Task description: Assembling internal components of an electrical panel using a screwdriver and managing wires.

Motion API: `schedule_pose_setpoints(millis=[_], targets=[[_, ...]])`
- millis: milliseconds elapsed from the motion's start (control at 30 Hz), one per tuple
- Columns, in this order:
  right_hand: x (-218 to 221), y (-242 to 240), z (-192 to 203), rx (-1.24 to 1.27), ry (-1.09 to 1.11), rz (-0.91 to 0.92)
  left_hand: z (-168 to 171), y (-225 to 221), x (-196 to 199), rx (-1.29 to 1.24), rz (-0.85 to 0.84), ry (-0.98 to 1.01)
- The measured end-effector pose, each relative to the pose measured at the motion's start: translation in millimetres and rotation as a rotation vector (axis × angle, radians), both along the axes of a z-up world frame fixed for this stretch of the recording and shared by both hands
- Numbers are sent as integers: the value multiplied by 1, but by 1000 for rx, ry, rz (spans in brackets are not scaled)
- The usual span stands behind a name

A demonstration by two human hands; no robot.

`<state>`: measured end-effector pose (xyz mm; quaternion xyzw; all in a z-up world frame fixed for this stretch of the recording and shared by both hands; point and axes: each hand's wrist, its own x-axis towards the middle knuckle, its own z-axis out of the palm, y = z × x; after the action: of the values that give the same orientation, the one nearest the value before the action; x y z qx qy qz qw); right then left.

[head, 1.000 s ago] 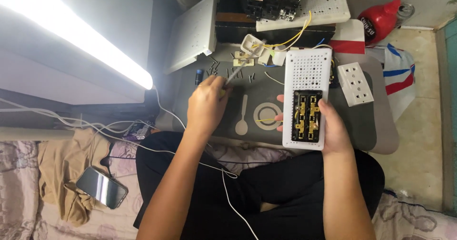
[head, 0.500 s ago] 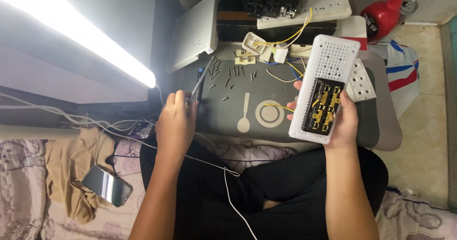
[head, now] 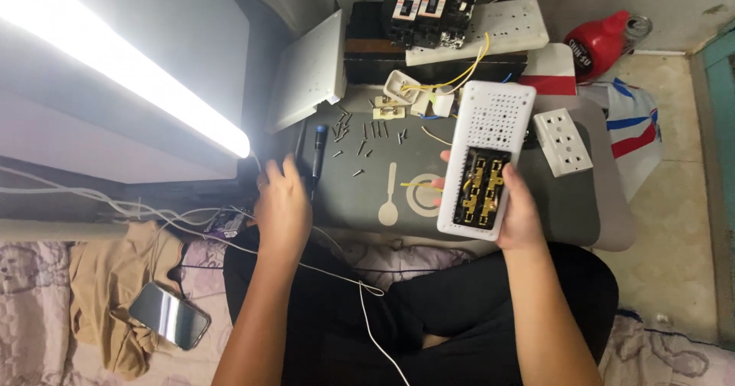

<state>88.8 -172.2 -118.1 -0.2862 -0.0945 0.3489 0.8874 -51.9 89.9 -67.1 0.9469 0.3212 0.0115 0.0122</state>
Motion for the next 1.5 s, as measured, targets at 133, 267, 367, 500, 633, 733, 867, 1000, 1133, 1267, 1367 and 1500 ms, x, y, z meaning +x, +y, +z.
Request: schedule_pose_setpoints(millis=[133, 267, 367, 500, 633, 733, 867, 1000, 1133, 1267, 1367, 1500], targets=[[-1, 3, -6, -25, -8, -10, 6, -7, 1, 62, -29, 35], [-4, 5, -5, -24, -13, -4, 14, -14, -3, 111, -61, -45], [-7, 8, 1, -52, -35, -31, 25, -23, -3, 201, -73, -118], [-11, 12, 2, -40, -53, -29, 18, -30, -2, 107, -200, -356], [-13, 15, 3, -66, -65, -37, 15, -38, 4, -47, -336, -540], [-15, 18, 9, -80, -74, -43, 23, -57, 9, -252, -402, -583], [-23, 25, 4, -84, -58, -51, 25, -88, 17, -657, -405, -592], [-29, 28, 5, -179, -14, -134, 26, -107, 27, -1082, -398, -534], [-24, 23, 1, -311, -73, -172, 2, -101, 33, -1157, -362, -543], [-30, 24, 23, -490, -236, -176, 15, -91, 43, -1167, -403, -559], [-33, 19, 38, -763, -477, -174, 28, -81, 52, -1123, -477, -543], [-14, 5, 22, -850, -576, -135, 35, -72, 69, -1128, -582, -617]])
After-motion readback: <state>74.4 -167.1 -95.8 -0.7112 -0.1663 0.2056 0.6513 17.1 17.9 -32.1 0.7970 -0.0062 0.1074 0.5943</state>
